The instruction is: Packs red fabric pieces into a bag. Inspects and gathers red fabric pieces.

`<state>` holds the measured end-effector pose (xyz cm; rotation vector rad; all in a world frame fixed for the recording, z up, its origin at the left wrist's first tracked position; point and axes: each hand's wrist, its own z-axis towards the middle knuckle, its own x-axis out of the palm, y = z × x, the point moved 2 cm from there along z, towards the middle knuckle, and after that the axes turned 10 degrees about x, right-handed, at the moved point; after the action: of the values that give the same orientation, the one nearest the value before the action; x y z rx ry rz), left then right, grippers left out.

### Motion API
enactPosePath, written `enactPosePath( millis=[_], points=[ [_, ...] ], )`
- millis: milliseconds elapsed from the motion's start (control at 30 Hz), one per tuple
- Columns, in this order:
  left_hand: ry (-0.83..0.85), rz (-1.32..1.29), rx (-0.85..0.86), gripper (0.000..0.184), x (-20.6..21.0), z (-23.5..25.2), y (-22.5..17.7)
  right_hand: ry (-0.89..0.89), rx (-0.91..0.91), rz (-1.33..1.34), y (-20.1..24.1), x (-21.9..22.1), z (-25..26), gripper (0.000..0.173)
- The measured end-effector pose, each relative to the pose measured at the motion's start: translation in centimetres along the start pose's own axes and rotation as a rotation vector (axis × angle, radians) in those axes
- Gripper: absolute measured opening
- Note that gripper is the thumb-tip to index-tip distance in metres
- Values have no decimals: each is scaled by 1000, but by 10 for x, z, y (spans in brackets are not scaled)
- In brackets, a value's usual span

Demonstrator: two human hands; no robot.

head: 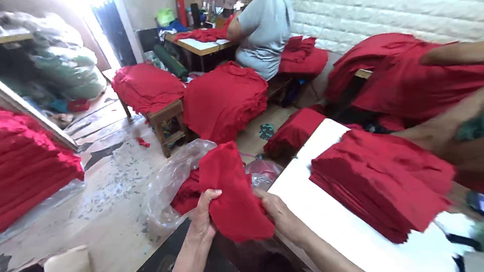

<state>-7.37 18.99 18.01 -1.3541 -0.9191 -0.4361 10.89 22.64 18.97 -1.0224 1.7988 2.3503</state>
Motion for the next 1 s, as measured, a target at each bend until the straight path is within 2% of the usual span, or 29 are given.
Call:
enactPosePath(
  millis=[33,67,133,200,233,267,333,400,467,567,633,700,767,800,867,900,967,1000],
  points=[
    [36,-12,8,11,13,-6,3,24,57,155,10,-6,-2,81],
    [82,-4,20,20,24,-12,6,41,83,278,18,-16,-6,87],
    [172,57,36,50,45,-23,16,76,124,415,35,-42,-21,90],
    [238,139,9,76,66,-39,30,-35,191,387,47,-66,-42,66],
    [265,163,-29,78,76,-50,39,-116,238,343,51,-76,-54,49],
    [293,178,-84,77,84,-60,49,-186,297,325,54,-85,-66,40],
    [303,142,-237,66,92,-77,77,-272,460,326,49,-98,-89,36],
    [253,85,-358,59,93,-86,108,-278,558,256,17,-108,-111,35],
    [212,70,-383,62,94,-96,130,-303,604,191,-11,-115,-132,45],
    [182,63,-385,71,98,-104,139,-418,697,293,-7,-119,-149,74],
    [179,67,-395,72,99,-105,137,-412,707,275,-4,-121,-153,76],
    [221,61,-412,69,98,-104,133,-364,684,145,-7,-122,-152,59],
    [276,43,-437,54,96,-102,125,-341,673,28,-8,-120,-145,63],
    [301,61,-469,53,95,-100,120,-340,663,4,-9,-119,-142,66],
    [318,108,-544,68,92,-97,110,-361,613,16,-8,-116,-135,65],
    [305,129,-558,69,91,-95,109,-380,572,19,-8,-115,-133,62],
    [287,139,-557,61,87,-95,109,-433,473,-92,-7,-112,-131,53],
    [270,130,-555,56,86,-95,110,-476,429,-233,-6,-110,-130,47]
  ],
)
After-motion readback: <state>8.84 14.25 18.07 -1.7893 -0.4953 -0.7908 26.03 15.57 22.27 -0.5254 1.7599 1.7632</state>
